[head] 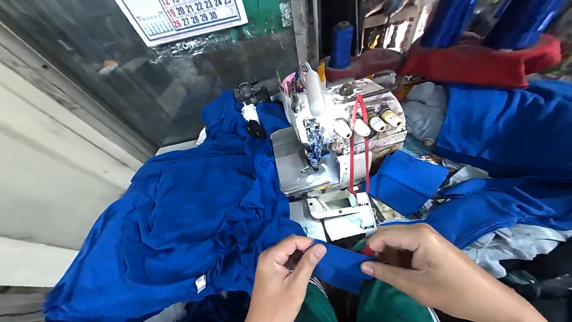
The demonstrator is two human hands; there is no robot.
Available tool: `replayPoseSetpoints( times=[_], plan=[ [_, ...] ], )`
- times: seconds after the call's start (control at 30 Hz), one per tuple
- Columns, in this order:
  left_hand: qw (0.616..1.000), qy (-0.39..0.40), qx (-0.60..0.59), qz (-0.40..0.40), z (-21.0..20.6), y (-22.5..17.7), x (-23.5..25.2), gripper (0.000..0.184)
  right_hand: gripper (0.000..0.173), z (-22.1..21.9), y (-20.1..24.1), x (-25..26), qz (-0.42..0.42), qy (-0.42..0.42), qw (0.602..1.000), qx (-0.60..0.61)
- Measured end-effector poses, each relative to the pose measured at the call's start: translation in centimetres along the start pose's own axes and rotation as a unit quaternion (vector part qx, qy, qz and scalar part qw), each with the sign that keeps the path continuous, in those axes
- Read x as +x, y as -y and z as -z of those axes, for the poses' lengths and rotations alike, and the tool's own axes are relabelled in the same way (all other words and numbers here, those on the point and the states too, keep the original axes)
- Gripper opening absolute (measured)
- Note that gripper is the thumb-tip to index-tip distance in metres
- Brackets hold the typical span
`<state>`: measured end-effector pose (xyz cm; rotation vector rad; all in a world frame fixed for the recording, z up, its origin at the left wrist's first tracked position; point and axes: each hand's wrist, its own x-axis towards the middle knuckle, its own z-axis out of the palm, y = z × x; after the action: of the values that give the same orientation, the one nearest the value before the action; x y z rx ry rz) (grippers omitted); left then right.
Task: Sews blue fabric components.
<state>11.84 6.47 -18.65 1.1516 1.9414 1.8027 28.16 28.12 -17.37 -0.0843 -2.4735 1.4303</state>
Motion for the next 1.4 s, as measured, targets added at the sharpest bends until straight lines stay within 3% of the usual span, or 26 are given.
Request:
replayPoseSetpoints(
  times=[0.37,0.63,0.8,0.87,0.97,1.07,1.2,1.4],
  plan=[
    [1.0,-0.001,0.015,-0.009,-1.3,-0.7,0.6,0.015,0.017,0.3,-0.2,-1.1,-0.031,-0.041,0.99,0.129],
    [1.0,0.003,0.001,-0.031,-1.3,-1.5,0.8,0.017,0.019,0.2,0.8,-1.1,0.002,-0.058,0.995,0.083],
    [1.0,-0.012,0.012,-0.01,-2.1,1.1,1.1,0.018,0.018,-1.1,-1.0,0.3,-0.053,0.003,0.998,0.046],
    [1.0,-0.002,0.021,0.004,-1.1,0.3,2.1,0.016,0.017,-0.7,0.3,1.0,-0.044,0.006,0.996,0.079],
    [0.993,0.01,0.091,-0.075,1.5,-3.0,5.8,0.013,0.02,-0.3,3.5,2.5,0.004,-0.047,0.986,0.157],
    [0.953,-0.009,0.242,-0.184,2.3,-2.7,11.9,0.015,0.022,-1.6,2.1,6.1,-0.035,-0.123,0.978,0.168],
    [0.894,0.039,0.417,-0.156,1.3,2.2,16.1,0.026,0.019,-4.2,-2.6,9.2,-0.132,-0.157,0.958,0.202],
    [0.869,-0.038,0.468,-0.157,0.5,0.9,14.8,0.029,0.014,-4.8,-2.3,8.3,-0.143,-0.152,0.944,0.254]
  ],
)
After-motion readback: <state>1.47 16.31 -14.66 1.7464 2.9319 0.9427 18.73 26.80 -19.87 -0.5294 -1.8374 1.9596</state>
